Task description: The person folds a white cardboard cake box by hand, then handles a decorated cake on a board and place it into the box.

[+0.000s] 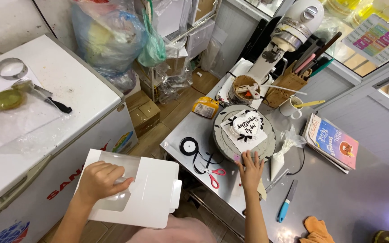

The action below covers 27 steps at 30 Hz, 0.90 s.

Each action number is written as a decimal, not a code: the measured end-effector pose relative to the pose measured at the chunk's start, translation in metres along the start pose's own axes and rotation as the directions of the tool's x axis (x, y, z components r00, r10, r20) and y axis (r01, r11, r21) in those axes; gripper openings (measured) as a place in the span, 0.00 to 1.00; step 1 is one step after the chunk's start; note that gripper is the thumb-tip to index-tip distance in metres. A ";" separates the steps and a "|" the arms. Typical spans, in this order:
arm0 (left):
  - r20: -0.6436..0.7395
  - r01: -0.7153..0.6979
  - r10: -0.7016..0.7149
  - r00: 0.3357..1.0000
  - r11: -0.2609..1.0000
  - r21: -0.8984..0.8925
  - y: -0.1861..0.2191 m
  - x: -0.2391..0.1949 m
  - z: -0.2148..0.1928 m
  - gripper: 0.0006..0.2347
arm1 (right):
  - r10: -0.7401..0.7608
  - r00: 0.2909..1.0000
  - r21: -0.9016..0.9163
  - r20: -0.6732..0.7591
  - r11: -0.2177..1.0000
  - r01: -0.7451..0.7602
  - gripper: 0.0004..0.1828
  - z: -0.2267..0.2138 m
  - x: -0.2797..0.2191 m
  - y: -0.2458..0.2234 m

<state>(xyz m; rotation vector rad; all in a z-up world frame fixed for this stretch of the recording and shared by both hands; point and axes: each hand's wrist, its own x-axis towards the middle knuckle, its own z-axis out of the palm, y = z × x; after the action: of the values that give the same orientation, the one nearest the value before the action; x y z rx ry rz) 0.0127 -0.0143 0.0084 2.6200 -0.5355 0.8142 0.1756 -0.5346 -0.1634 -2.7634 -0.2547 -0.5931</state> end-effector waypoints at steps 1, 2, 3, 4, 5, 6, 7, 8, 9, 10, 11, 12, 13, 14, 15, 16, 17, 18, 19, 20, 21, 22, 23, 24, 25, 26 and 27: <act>0.007 -0.002 0.002 1.000 1.000 -0.011 0.001 -0.002 0.001 0.18 | -0.014 1.000 -0.035 -0.019 0.999 0.014 0.34 0.002 -0.001 -0.001; 0.010 -0.005 0.005 1.000 1.000 -0.019 0.000 -0.002 0.003 0.18 | -0.032 0.999 -0.068 -0.042 0.997 0.029 0.32 0.006 0.002 -0.002; 0.007 -0.005 0.005 1.000 1.000 -0.017 0.002 -0.003 0.003 0.18 | -0.035 0.998 -0.068 -0.045 0.997 0.032 0.32 0.006 0.004 -0.003; 0.008 0.005 -0.004 1.000 1.000 -0.021 0.003 -0.004 0.002 0.18 | -0.039 0.999 -0.033 -0.021 0.999 0.038 0.32 0.007 0.005 -0.004; 0.010 0.014 -0.013 1.000 1.000 -0.025 0.005 -0.005 0.002 0.18 | -0.043 0.999 0.002 0.002 0.999 0.043 0.32 0.007 0.006 -0.006; 0.008 0.014 -0.014 1.000 1.000 -0.022 0.005 -0.006 0.002 0.18 | -0.046 0.999 0.004 0.000 0.999 0.046 0.32 0.004 0.009 -0.011; 0.012 0.021 -0.021 1.000 1.000 -0.019 0.005 -0.007 0.002 0.18 | -0.027 0.999 0.062 0.032 0.998 0.025 0.40 0.001 0.013 -0.016; 0.016 0.029 -0.029 0.999 0.999 -0.015 0.005 -0.009 0.002 0.18 | -0.012 0.998 0.120 0.065 0.993 0.004 0.49 -0.002 0.017 -0.022; 0.014 0.031 -0.031 0.999 0.999 -0.010 0.005 -0.011 0.002 0.18 | -0.016 0.998 0.124 0.064 0.992 0.008 0.49 -0.002 0.017 -0.024; 0.020 0.034 -0.034 0.999 0.999 -0.005 0.005 -0.013 0.001 0.18 | -0.091 0.996 0.089 0.008 0.992 0.090 0.49 -0.002 0.018 -0.026; 0.025 0.038 -0.038 0.999 0.999 0.000 0.004 -0.015 0.001 0.17 | -0.166 0.985 0.050 -0.044 0.984 0.169 0.49 -0.002 0.019 -0.028; 0.023 0.037 -0.038 0.999 0.999 0.005 0.004 -0.015 0.000 0.17 | -0.169 0.984 0.053 -0.048 0.984 0.172 0.49 0.000 0.020 -0.028; 0.023 0.039 -0.039 0.999 0.999 0.007 0.003 -0.015 0.000 0.17 | -0.172 0.985 -0.037 -0.022 0.985 0.171 0.48 0.003 0.021 -0.028; 0.027 0.041 -0.041 0.999 0.999 0.006 0.003 -0.016 0.000 0.17 | -0.169 0.986 -0.129 0.009 0.977 0.169 0.47 0.005 0.019 -0.026; 0.028 0.042 -0.042 0.999 0.999 0.007 0.003 -0.017 0.002 0.17 | -0.170 0.985 -0.127 0.010 0.977 0.169 0.47 0.004 0.020 -0.028; 0.034 0.042 -0.042 0.999 0.999 0.005 0.002 -0.017 0.004 0.17 | -0.165 0.986 -0.127 0.007 0.978 0.164 0.47 0.003 0.019 -0.030; 0.040 0.042 -0.042 0.998 0.999 0.003 0.001 -0.018 0.005 0.17 | -0.160 0.987 -0.127 0.005 0.979 0.159 0.46 0.003 0.019 -0.032; 0.044 0.041 -0.041 0.998 0.999 0.001 0.002 -0.017 0.005 0.17 | -0.156 0.988 -0.127 0.007 0.980 0.156 0.46 0.003 0.017 -0.034; 0.050 0.039 -0.039 0.998 0.999 -0.003 0.003 -0.016 0.005 0.17 | -0.159 0.987 -0.139 -0.016 0.978 0.155 0.45 0.004 0.016 -0.035; 0.053 0.036 -0.036 0.998 0.999 -0.006 0.003 -0.014 0.006 0.17 | -0.163 0.986 -0.152 -0.042 0.976 0.155 0.44 0.005 0.017 -0.037; 0.054 0.035 -0.034 0.998 0.999 -0.007 0.003 -0.011 0.006 0.17 | -0.161 0.986 -0.153 -0.043 0.976 0.153 0.44 0.007 0.017 -0.037; 0.055 0.033 -0.032 0.998 0.999 -0.007 0.004 -0.009 0.006 0.17 | -0.165 0.984 -0.134 -0.073 0.979 0.154 0.42 0.008 0.016 -0.038; 0.056 0.031 -0.030 0.998 1.000 -0.007 0.005 -0.008 0.006 0.18 | -0.167 0.980 -0.115 -0.103 0.981 0.155 0.41 0.009 0.015 -0.040; 0.060 0.030 -0.030 0.998 1.000 -0.008 0.005 -0.009 0.006 0.18 | -0.164 0.981 -0.114 -0.101 0.982 0.153 0.41 0.008 0.014 -0.041; 0.063 0.027 -0.027 0.998 1.000 -0.011 0.005 -0.010 0.005 0.18 | -0.174 0.978 -0.104 -0.116 0.981 0.162 0.39 0.008 0.013 -0.042; 0.061 0.023 -0.022 0.998 1.000 -0.013 0.005 -0.009 0.006 0.18 | -0.186 0.973 -0.096 -0.135 0.980 0.174 0.38 0.006 0.016 -0.043; 0.060 0.020 -0.020 0.998 1.000 -0.013 0.004 -0.010 0.007 0.18 | -0.185 0.973 -0.097 -0.137 0.980 0.172 0.38 0.006 0.016 -0.042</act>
<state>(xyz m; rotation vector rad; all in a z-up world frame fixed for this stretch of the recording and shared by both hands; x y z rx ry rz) 0.0064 -0.0185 -0.0020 2.6403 -0.5282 0.7255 0.1822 -0.4916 -0.1517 -2.7787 -0.4584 -0.8663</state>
